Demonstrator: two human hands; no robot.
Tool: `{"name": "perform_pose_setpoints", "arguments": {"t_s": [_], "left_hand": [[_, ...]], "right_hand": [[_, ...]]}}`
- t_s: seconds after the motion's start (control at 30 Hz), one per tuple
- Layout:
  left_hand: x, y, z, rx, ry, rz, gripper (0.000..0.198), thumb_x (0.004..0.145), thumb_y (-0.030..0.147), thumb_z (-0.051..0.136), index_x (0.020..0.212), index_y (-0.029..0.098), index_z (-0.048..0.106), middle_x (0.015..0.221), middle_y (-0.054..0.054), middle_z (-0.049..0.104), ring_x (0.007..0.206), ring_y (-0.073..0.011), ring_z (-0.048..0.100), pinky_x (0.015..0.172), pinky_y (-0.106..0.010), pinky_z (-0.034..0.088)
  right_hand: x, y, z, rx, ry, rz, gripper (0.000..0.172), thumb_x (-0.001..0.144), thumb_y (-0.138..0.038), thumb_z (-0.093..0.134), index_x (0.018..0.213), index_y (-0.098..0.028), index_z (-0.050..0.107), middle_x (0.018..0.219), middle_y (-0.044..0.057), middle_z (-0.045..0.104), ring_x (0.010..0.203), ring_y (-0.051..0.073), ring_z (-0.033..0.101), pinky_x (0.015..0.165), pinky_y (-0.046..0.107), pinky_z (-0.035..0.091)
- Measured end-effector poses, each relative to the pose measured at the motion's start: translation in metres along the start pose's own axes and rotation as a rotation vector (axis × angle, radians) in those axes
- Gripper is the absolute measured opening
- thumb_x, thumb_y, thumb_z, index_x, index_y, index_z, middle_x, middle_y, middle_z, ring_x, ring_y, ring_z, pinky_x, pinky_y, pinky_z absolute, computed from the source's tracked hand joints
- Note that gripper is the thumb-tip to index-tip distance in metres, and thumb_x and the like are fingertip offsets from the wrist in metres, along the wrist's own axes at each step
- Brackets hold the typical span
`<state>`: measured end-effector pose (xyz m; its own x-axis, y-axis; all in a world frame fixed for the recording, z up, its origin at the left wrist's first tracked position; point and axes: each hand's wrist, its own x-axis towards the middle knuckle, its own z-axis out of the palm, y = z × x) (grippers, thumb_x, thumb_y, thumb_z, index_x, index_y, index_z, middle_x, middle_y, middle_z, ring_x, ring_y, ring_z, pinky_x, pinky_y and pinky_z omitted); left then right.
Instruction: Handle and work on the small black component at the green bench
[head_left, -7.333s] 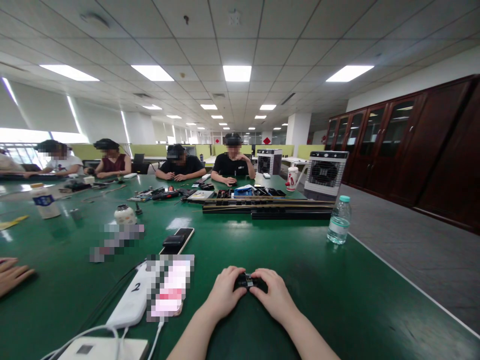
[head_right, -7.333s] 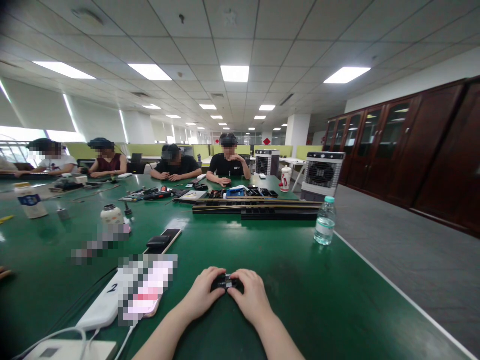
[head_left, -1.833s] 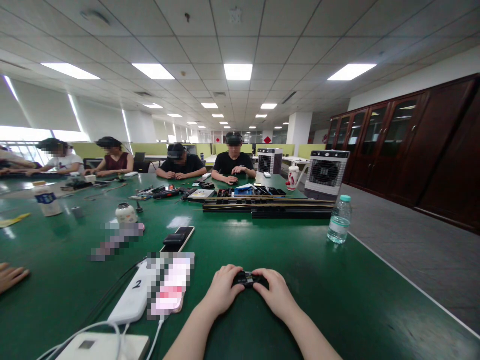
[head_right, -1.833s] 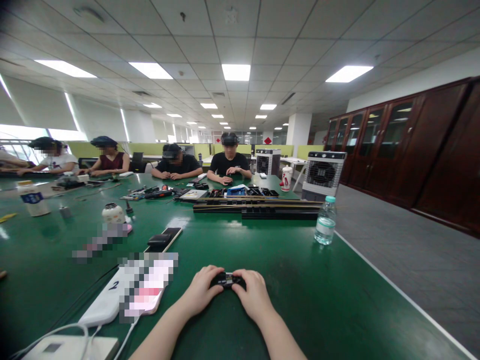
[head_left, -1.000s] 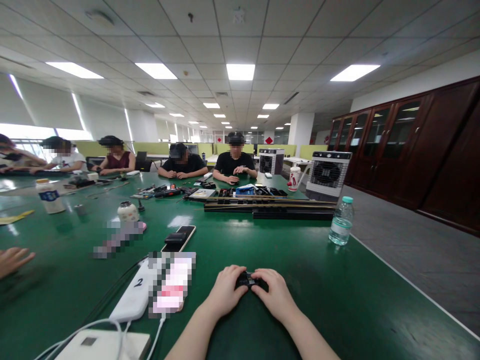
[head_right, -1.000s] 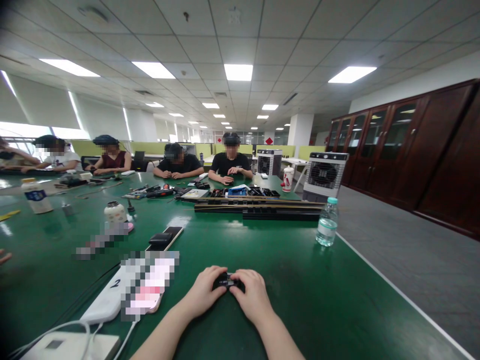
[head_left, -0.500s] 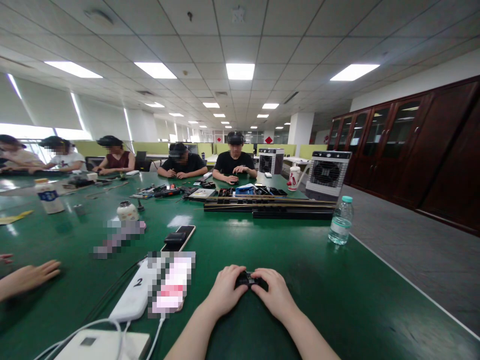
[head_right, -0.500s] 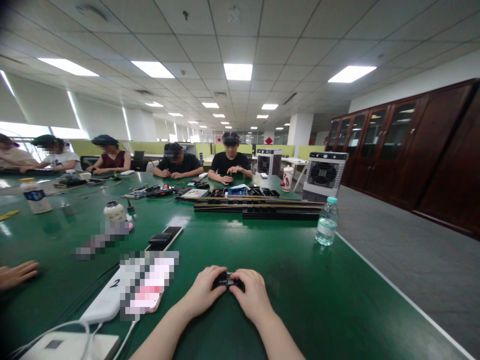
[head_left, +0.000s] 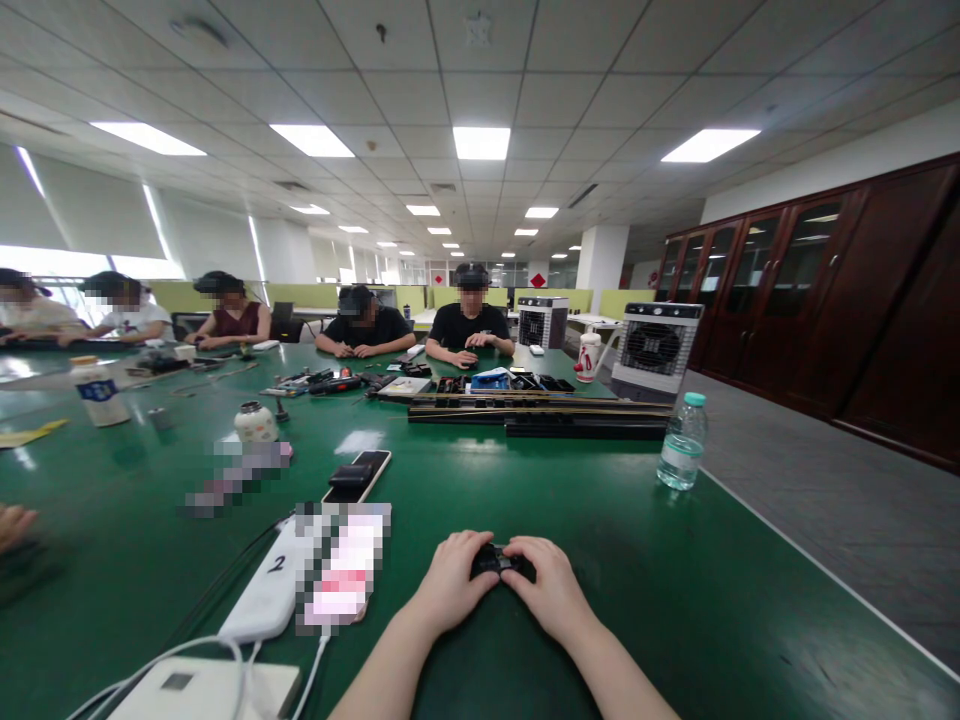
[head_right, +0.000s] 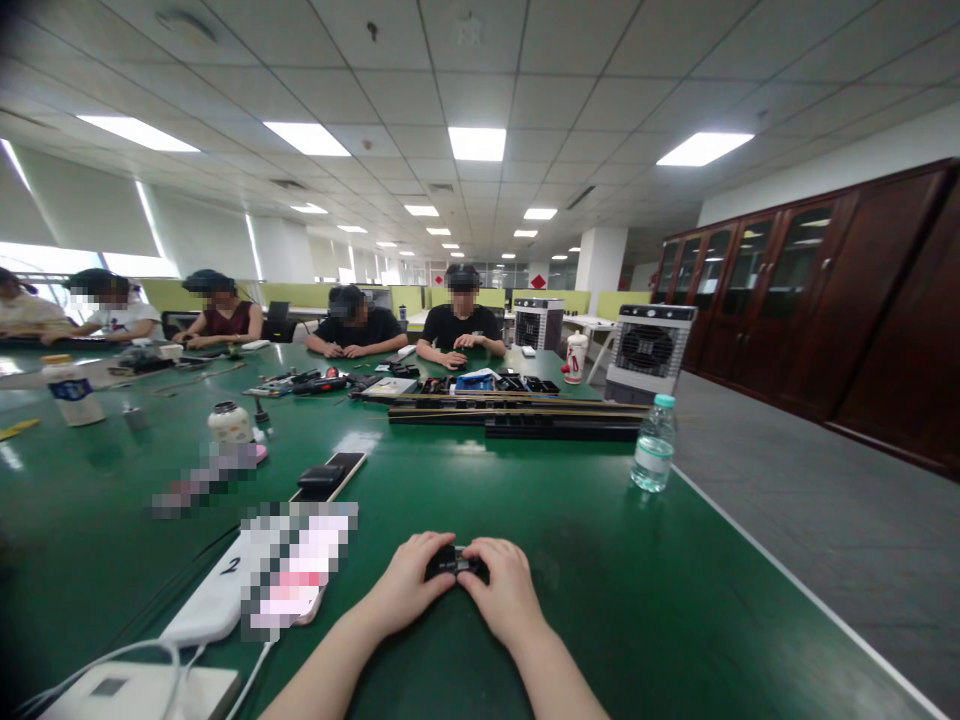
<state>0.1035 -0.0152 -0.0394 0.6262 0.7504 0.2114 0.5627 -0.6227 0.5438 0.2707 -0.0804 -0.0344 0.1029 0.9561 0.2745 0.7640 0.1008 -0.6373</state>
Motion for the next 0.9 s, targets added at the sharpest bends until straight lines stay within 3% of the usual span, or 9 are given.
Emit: {"name": "perform_pose_setpoints", "arguments": {"t_s": [0.43, 0.9], "left_hand": [[0.001, 0.002, -0.001, -0.016, -0.009, -0.020, 0.039, 0.077, 0.022, 0.057, 0.116, 0.020, 0.055, 0.115, -0.006, 0.059, 0.107, -0.0216, 0.051, 0.094, -0.032, 0.037], [0.000, 0.004, -0.004, -0.024, -0.023, -0.031, 0.041, 0.077, 0.025, 0.056, 0.118, 0.019, 0.055, 0.116, -0.007, 0.059, 0.109, -0.0222, 0.050, 0.096, -0.033, 0.036]], "right_hand": [[0.001, 0.001, -0.003, 0.043, 0.049, -0.020, 0.017, 0.077, -0.029, 0.057, 0.090, -0.024, 0.066, 0.100, 0.004, 0.069, 0.103, 0.023, 0.058, 0.095, 0.039, 0.039], [0.003, 0.012, -0.003, 0.050, 0.229, 0.064, 0.024, 0.080, -0.030, 0.052, 0.098, -0.021, 0.066, 0.100, 0.006, 0.069, 0.099, 0.024, 0.059, 0.094, 0.040, 0.043]]}}
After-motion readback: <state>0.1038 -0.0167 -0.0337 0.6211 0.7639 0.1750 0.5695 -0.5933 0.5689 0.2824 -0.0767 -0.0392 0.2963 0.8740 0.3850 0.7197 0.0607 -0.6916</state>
